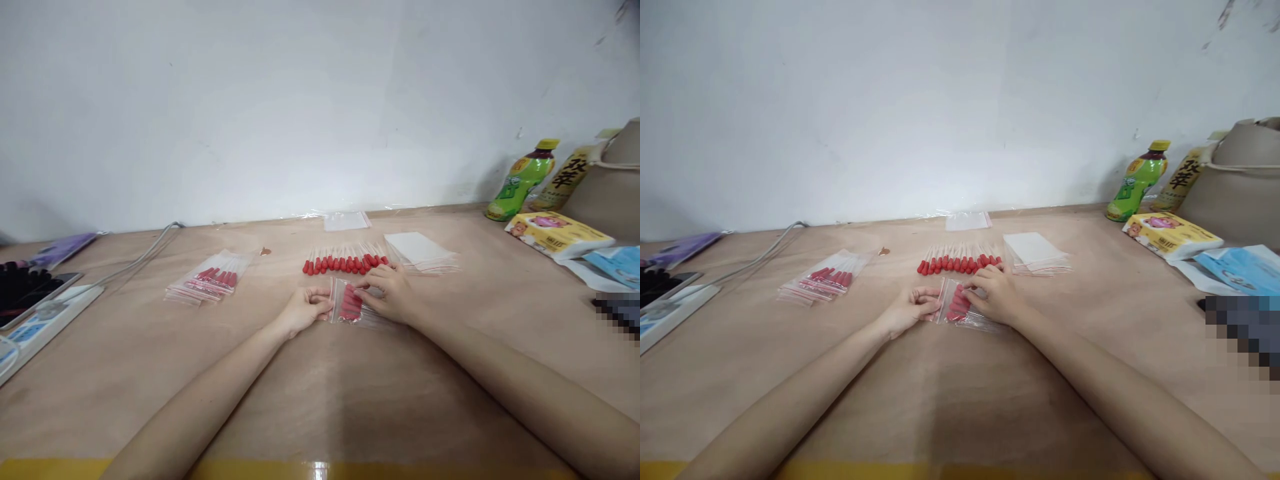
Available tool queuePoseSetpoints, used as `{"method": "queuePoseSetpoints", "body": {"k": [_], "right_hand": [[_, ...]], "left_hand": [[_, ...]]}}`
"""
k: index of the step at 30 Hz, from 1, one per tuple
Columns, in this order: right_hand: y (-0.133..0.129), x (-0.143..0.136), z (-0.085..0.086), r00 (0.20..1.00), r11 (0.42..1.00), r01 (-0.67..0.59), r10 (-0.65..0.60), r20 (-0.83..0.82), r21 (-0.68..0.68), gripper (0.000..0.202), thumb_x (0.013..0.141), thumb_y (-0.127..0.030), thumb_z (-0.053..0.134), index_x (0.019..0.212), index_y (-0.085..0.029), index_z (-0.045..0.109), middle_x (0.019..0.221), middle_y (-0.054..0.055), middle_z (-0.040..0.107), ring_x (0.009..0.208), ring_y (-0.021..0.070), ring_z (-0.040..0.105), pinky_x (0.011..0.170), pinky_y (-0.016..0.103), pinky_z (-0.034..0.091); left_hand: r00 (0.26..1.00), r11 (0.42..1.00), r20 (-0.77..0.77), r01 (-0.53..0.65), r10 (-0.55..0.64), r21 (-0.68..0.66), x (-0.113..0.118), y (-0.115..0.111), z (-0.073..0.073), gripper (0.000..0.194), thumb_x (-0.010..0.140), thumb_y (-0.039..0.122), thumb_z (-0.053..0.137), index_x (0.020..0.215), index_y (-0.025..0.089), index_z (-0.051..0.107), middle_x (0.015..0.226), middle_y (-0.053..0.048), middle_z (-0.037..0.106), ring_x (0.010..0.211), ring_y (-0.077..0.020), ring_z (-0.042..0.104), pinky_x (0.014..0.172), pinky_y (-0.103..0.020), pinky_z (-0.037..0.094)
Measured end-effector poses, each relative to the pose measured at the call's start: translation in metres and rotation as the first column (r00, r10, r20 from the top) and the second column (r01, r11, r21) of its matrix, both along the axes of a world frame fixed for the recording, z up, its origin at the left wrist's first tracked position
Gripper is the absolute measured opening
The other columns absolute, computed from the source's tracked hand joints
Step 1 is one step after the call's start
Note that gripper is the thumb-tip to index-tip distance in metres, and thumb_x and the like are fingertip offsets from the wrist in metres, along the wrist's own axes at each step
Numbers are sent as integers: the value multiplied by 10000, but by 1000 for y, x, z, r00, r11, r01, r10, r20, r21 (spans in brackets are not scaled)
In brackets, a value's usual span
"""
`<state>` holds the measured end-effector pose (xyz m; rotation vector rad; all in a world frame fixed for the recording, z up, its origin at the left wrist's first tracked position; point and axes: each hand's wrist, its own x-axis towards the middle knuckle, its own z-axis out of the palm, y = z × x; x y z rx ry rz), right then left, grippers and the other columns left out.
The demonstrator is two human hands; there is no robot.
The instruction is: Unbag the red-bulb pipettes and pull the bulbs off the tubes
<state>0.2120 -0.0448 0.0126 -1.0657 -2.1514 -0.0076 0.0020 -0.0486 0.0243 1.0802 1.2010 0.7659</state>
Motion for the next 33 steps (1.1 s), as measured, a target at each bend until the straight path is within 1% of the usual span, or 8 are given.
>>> {"method": "queuePoseSetpoints", "body": {"k": [5,8,16,22,27,29,30,33], "right_hand": [[2,-17,14,977,984,-174,168,127,37,213,805,-147,498,888,-251,665,796,18,623,763,146,484,738,324,255],[5,-24,16,951,965,-245,220,218,94,281,811,-116,471,920,-287,666,825,13,618,776,143,466,753,333,249],[9,-31,6,944,938,-247,176,280,243,193,837,-235,504,861,-331,669,792,-10,613,763,137,438,797,363,225],[9,-29,3,936,920,-287,211,281,268,253,849,-177,452,781,-305,660,817,-36,642,779,134,466,833,374,234],[7,-29,1,951,932,-259,201,234,252,242,846,-172,450,794,-302,648,820,-47,654,789,129,485,850,378,237],[6,-29,1,953,929,-256,196,231,266,233,848,-178,449,785,-289,644,825,-48,659,788,129,489,848,375,244],[5,-29,2,953,927,-256,194,234,274,230,849,-182,447,779,-281,642,828,-46,660,790,130,489,850,375,246],[4,-30,2,945,919,-273,202,257,284,227,854,-181,433,777,-260,631,823,-42,663,806,136,487,868,378,246]], "left_hand": [[1000,1000,-20,-5,5,5,2,-2,-3,356,490,171,798,792,102,623,556,16,617,498,-69,558,555,-204,456],[1000,999,-20,24,-23,34,2,-3,-4,353,470,183,804,768,92,637,528,15,610,460,-54,521,504,-182,403],[995,994,10,101,-102,45,2,-3,-1,322,464,204,806,731,93,663,548,7,615,484,-53,505,521,-187,374],[994,993,-36,101,-99,60,-1,-3,1,269,523,244,784,726,120,658,564,13,596,521,-74,517,578,-225,412],[982,980,-111,166,-153,114,-1,-3,2,219,626,323,702,675,124,622,545,26,536,482,-68,451,530,-222,380],[955,947,-256,211,-148,240,0,-2,-1,224,709,343,608,634,133,585,537,29,492,484,-75,418,518,-223,359],[929,909,-349,244,-119,339,0,-2,-3,231,744,336,560,623,139,567,556,24,482,512,-86,423,535,-230,363],[843,710,-538,366,21,602,0,-1,-9,190,785,253,469,636,154,534,718,-18,511,717,-138,481,682,-266,400]]}}
